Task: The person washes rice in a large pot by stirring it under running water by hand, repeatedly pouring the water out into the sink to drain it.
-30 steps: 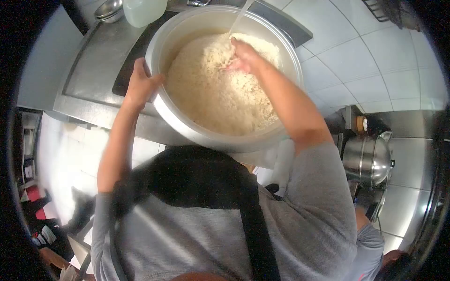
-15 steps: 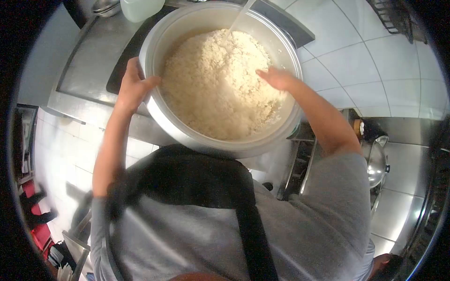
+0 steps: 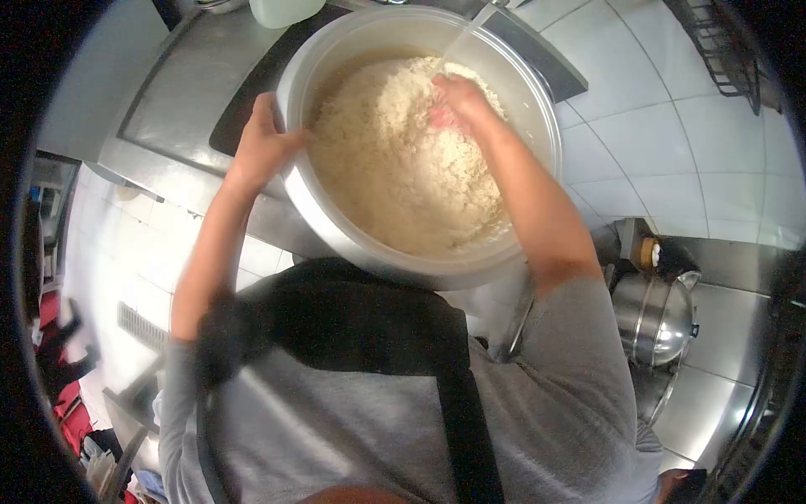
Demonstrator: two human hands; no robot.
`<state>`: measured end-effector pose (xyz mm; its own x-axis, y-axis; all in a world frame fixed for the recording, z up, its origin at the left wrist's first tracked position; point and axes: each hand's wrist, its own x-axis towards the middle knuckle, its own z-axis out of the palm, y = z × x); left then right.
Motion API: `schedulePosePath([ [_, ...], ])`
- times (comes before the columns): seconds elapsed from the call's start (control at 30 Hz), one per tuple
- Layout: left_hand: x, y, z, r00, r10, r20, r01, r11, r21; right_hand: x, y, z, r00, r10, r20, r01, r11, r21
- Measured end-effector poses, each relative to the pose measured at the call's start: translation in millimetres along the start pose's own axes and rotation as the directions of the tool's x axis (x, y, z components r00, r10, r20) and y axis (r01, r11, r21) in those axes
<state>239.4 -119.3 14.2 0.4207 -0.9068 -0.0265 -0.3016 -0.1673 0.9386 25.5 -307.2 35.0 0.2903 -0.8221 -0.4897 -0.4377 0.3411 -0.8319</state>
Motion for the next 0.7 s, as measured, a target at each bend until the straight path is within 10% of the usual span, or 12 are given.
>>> schedulePosePath([
  [0.07,-0.5,4.5,-1.8,1.000,-0.024,0.009,0.023,1.000,0.014,50.5,-3.6,-15.7,0.995,-0.090,0.045,0.096,0.983,-0.157],
  [0.17,-3.3,14.3,-5.4,0.997,-0.063,0.036,0.062,0.998,0.032,80.4,-19.7,-10.7,0.885,-0.138,0.444,0.051,0.978,0.203],
  [0.3,-2.8,12.0,-4.5,0.998,-0.056,0.024,0.055,0.997,0.056,104.6,-30.4,-14.4,0.937,-0.219,0.271,0.275,0.942,-0.191],
  [0.37,-2.0,7.8,-3.3,0.999,-0.040,0.014,0.040,0.997,0.060,119.9,-13.3,-19.5,0.908,-0.402,0.121,0.367,0.622,-0.692],
  [0.47,-1.1,4.0,-1.7,1.000,-0.020,-0.007,0.020,0.998,0.054,137.2,41.0,-8.8,0.851,-0.520,0.079,0.459,0.661,-0.594],
  [0.53,-0.5,3.4,-0.8,1.000,-0.005,-0.024,0.007,0.998,0.060,88.9,42.2,30.7,0.681,-0.702,0.208,0.565,0.323,-0.759],
  [0.7,-2.0,8.9,-2.0,1.000,-0.026,-0.005,0.026,0.999,0.034,-25.2,60.3,62.9,0.592,-0.399,0.700,0.775,0.043,-0.631],
])
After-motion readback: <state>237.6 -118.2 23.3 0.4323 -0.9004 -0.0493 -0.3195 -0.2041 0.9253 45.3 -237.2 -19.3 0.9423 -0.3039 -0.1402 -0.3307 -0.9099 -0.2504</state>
